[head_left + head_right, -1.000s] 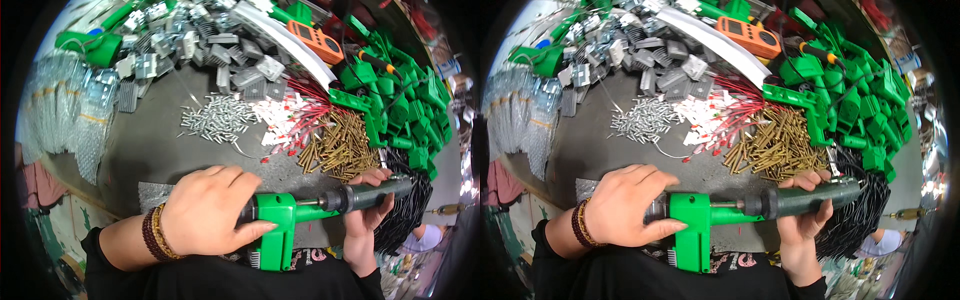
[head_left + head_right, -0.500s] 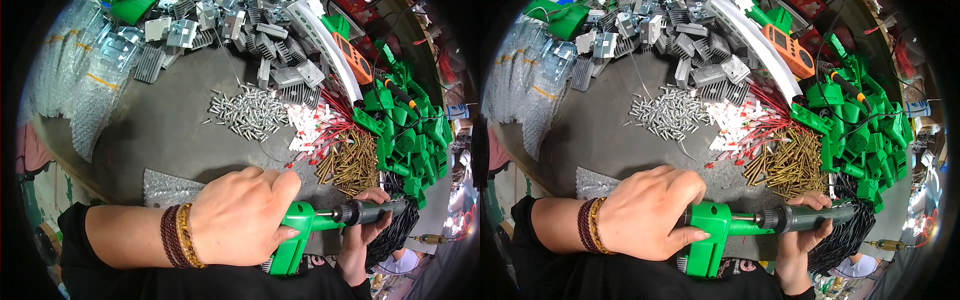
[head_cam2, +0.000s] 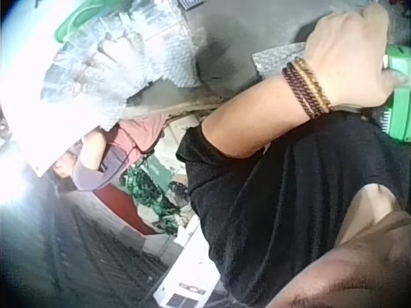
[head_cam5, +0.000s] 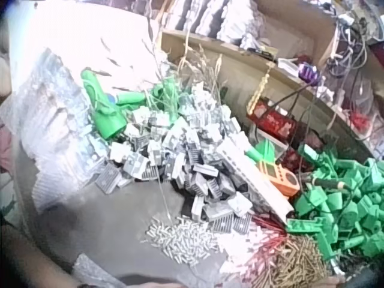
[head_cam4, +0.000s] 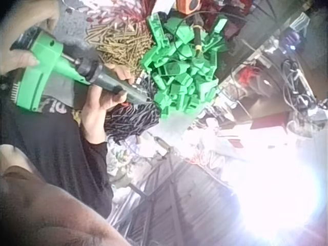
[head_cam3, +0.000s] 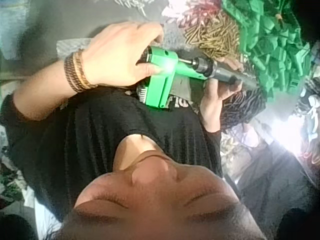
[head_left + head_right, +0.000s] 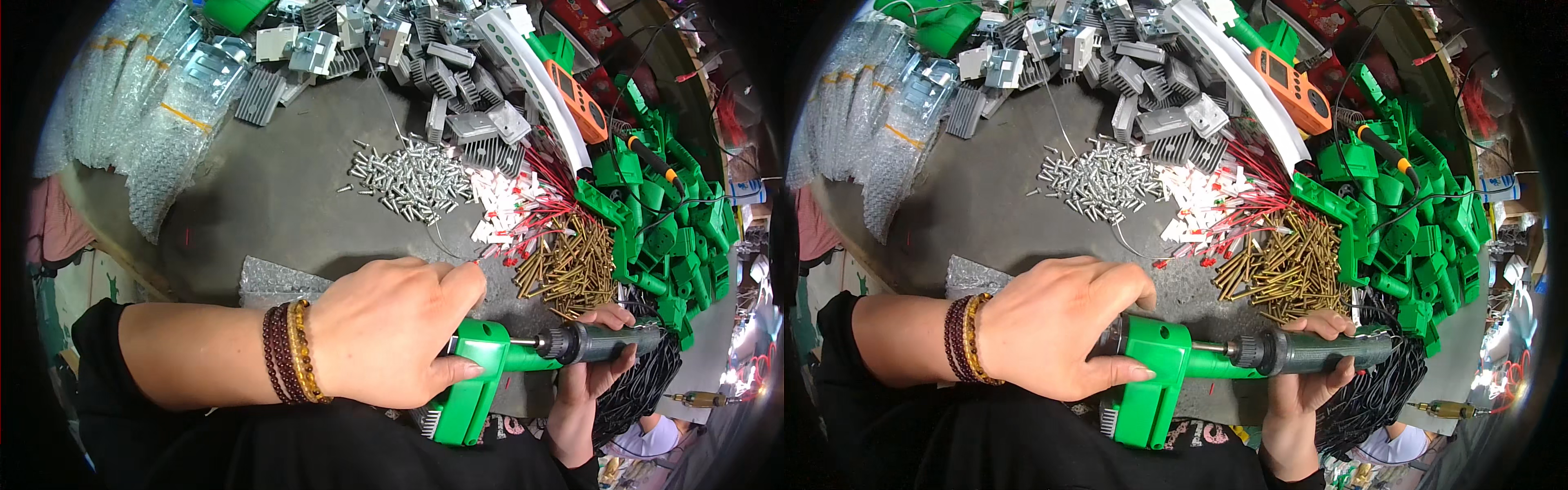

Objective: Assembling and soldering electronic components within a green plastic toy gun housing at a workbench.

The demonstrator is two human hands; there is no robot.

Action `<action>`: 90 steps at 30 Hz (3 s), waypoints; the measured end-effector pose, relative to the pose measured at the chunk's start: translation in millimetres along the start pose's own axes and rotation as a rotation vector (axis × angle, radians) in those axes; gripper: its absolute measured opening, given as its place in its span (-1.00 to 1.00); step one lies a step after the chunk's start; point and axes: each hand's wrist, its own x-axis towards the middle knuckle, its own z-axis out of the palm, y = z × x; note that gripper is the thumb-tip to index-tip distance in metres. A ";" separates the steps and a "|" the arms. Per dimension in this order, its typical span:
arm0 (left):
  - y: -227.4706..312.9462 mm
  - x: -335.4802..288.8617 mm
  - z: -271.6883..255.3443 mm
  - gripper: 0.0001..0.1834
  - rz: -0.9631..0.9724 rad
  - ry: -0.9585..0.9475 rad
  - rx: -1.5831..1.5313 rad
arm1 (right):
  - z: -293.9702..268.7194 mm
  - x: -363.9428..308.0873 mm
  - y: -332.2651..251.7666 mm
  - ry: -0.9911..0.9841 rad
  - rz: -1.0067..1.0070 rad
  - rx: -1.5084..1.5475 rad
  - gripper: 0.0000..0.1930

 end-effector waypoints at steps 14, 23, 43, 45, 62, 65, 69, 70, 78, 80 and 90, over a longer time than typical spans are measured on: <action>-1.8 -4.8 -1.0 -0.44 0.113 0.023 0.135 | 11.3 6.8 -54.0 -0.538 -0.061 -0.372 -0.55; 19.9 -38.5 -14.6 -0.06 0.075 -0.032 0.487 | 15.5 3.3 -189.8 0.193 -0.978 -2.783 -0.29; 44.6 -53.8 -67.1 -0.38 0.002 -0.175 0.003 | -32.6 -0.2 -164.2 -0.148 -0.811 -1.830 -0.78; 49.1 -71.6 -112.3 -0.43 -0.068 -0.375 0.012 | -6.0 -15.4 -147.7 -0.225 -0.893 -1.961 -0.71; 5.1 -286.2 -72.2 -0.86 -0.780 0.621 -0.216 | 121.6 -11.9 90.8 -1.330 -0.534 -1.994 -0.70; -64.3 -394.7 -75.1 -0.75 -0.859 1.420 -0.117 | 77.9 -26.3 30.6 -0.706 -0.158 -1.980 -0.63; -93.9 -459.0 -79.1 -0.64 -0.680 1.661 -0.199 | 56.4 -34.8 17.0 -0.700 -0.158 -2.065 -0.67; -98.4 -466.6 -72.5 -0.64 -0.689 1.666 -0.194 | 55.3 -35.1 19.7 -0.762 -0.195 -2.122 -0.67; -147.8 -560.3 60.1 -0.77 -1.321 0.857 0.888 | 63.7 -42.9 -28.5 -0.612 -0.588 -2.553 -0.76; -164.8 -581.5 116.4 -0.60 -1.678 0.511 0.559 | 50.4 -43.1 -50.3 -0.404 -0.740 -2.735 -0.68; -43.7 -243.2 -11.0 -0.84 -0.355 0.274 -0.182 | -54.6 -87.5 -129.6 0.397 -0.765 -2.929 -0.28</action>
